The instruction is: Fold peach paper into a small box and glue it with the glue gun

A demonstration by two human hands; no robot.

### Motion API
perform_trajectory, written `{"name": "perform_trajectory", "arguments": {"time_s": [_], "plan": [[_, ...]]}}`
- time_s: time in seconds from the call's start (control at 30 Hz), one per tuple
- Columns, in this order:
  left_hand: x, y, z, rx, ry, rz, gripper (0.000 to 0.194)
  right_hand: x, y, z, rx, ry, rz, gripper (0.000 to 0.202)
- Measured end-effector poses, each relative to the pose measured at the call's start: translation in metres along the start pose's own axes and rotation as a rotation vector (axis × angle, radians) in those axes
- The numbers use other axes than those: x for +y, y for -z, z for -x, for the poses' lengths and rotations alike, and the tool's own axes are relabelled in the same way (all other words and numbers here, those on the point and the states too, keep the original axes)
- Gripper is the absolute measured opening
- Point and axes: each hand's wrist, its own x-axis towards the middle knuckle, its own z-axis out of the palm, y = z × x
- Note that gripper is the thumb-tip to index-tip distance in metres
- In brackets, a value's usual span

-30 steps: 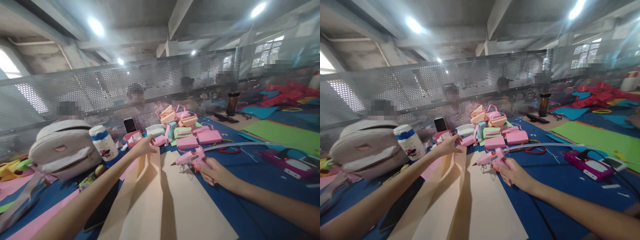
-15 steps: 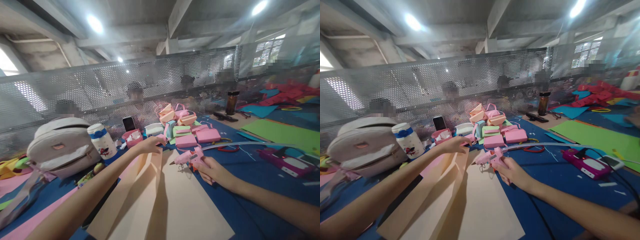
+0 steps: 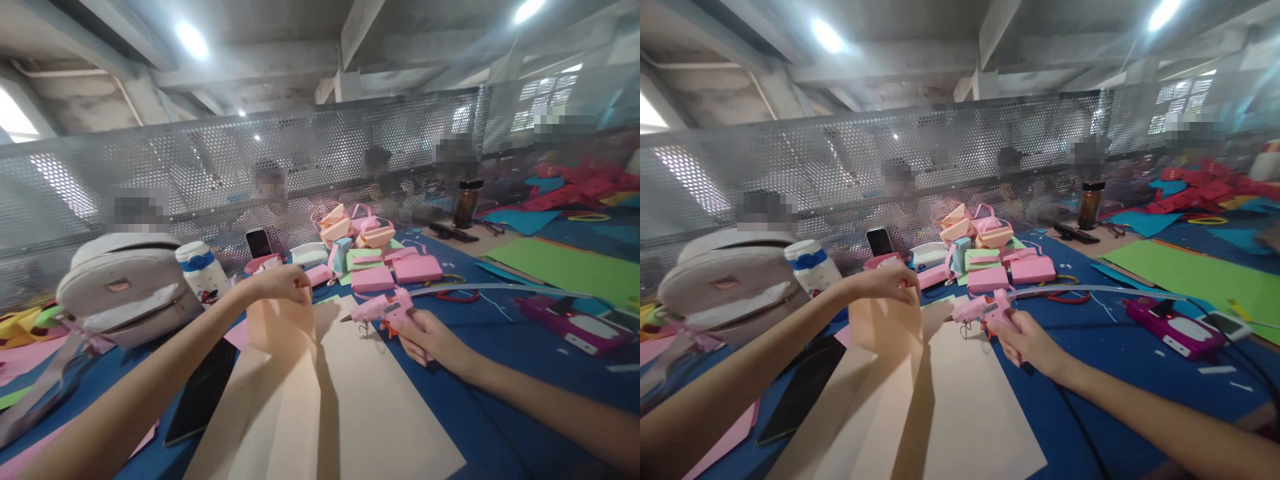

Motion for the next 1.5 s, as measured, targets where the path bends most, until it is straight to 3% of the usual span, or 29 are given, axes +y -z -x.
{"name": "perform_trajectory", "arguments": {"time_s": [0.1,0.27,0.4,0.53,0.63,0.9,1.3,1.5], "plan": [[0.017,-0.009,0.037,0.108,-0.001,-0.006,0.018,-0.003,-0.001,0.002,-0.024,0.010,-0.008,0.058],[0.035,-0.043,0.088,0.346,0.029,-0.181,0.027,-0.006,-0.008,0.005,-0.073,-0.001,-0.031,0.054],[0.042,-0.065,0.112,0.575,0.002,-0.294,0.028,-0.006,-0.016,0.008,-0.122,-0.017,-0.038,0.051],[0.049,-0.080,0.131,0.790,-0.061,-0.254,0.024,-0.011,-0.024,0.011,-0.154,-0.046,-0.058,0.049],[0.053,-0.092,0.143,0.877,-0.088,-0.221,0.024,-0.016,-0.028,0.013,-0.182,-0.069,-0.058,0.051],[0.053,-0.117,0.161,0.844,-0.123,-0.260,0.025,-0.015,-0.040,0.022,-0.287,-0.173,-0.016,0.056],[0.055,-0.124,0.165,0.826,-0.051,-0.083,0.046,0.000,-0.056,0.016,-0.281,-0.240,-0.131,0.050],[0.052,-0.124,0.164,0.808,-0.084,-0.087,0.042,0.001,-0.058,0.014,-0.297,-0.243,-0.142,0.047]]}}
